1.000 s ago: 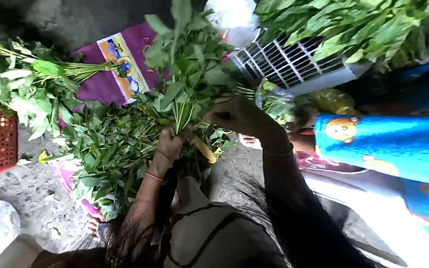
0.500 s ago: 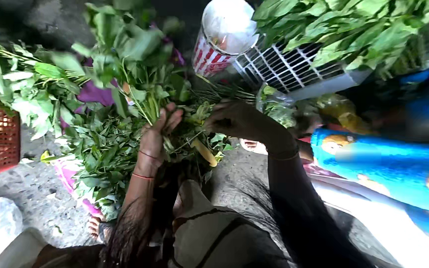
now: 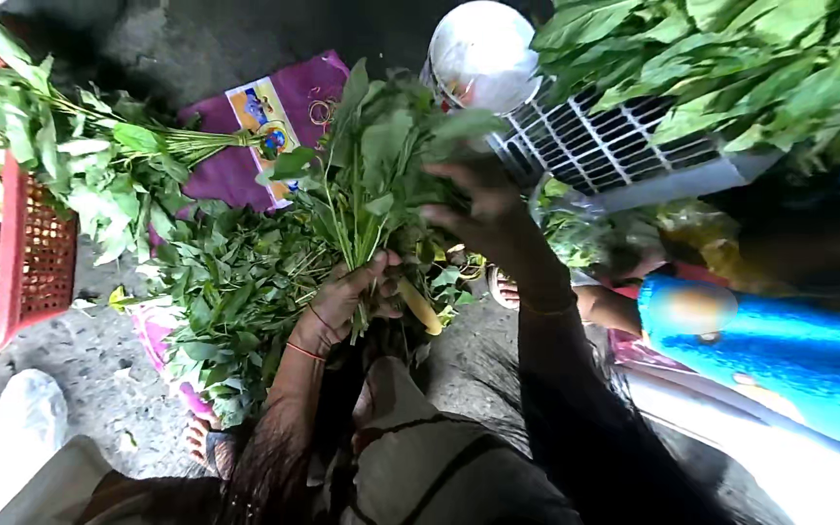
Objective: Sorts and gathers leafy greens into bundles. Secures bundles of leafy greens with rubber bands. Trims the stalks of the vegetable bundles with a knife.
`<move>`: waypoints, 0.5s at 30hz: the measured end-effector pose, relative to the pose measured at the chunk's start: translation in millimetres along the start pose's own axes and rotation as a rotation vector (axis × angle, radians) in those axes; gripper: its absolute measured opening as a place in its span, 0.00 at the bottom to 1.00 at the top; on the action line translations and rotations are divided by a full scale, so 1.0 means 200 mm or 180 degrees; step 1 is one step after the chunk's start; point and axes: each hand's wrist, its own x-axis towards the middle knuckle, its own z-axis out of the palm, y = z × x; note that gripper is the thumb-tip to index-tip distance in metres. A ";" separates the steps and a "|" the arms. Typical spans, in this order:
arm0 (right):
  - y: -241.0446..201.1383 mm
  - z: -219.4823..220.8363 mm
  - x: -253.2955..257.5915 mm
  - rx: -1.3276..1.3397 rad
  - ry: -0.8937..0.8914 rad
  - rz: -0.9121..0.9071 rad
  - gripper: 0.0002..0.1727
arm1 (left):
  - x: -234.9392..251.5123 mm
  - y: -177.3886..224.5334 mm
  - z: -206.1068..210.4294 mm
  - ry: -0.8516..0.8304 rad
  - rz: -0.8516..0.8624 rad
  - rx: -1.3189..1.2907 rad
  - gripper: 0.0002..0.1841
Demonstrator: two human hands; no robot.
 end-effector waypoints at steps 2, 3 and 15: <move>0.03 0.00 -0.10 0.0344 0.0655 0.0603 0.27 | 0.00 0.02 0.01 0.0011 0.0134 -0.0096 0.15; 0.05 0.04 -0.15 0.0813 0.1003 0.0982 0.27 | 0.01 0.02 0.01 0.0034 0.0238 -0.0186 0.14; -0.43 0.47 -0.06 0.4344 0.1212 0.2288 0.22 | 0.09 -0.07 0.12 0.0191 0.1250 -0.0644 0.14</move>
